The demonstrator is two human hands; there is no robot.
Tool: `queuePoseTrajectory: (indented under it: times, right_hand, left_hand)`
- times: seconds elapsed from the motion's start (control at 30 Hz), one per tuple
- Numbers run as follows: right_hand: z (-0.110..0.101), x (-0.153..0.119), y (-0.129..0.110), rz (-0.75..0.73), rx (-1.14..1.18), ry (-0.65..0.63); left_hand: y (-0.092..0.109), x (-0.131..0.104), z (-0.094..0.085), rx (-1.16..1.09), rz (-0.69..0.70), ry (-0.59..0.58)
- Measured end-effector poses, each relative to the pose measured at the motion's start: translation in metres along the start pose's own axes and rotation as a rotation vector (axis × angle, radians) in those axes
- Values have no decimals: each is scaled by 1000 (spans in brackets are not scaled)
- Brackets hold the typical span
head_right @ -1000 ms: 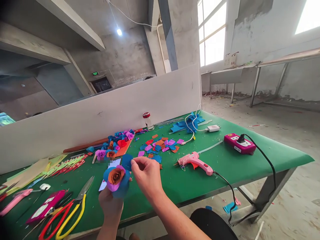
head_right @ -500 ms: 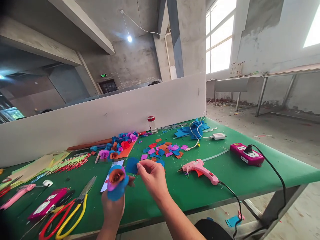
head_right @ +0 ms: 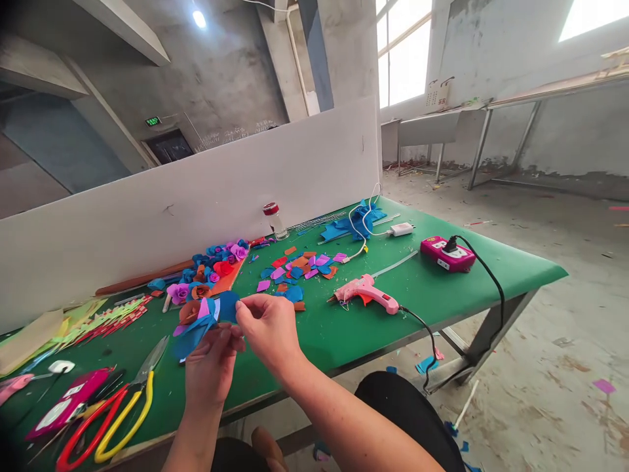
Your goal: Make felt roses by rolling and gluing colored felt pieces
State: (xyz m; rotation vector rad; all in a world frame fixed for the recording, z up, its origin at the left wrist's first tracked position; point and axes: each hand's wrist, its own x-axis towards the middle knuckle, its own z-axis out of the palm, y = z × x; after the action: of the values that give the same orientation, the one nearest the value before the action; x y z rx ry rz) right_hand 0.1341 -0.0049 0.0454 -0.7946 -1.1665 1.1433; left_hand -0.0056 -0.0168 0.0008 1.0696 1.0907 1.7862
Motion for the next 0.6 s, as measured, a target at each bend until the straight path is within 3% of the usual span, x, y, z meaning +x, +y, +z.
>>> queuePoseTrajectory:
  times: [0.23,0.6]
  right_hand:
    - [0,-2,-4,18,15,-2]
    - [-7,2,0,22,-29,-28]
  left_hand:
    - [-5,0,4,20,60,59]
    - [-4,-3,6,155,140,-23]
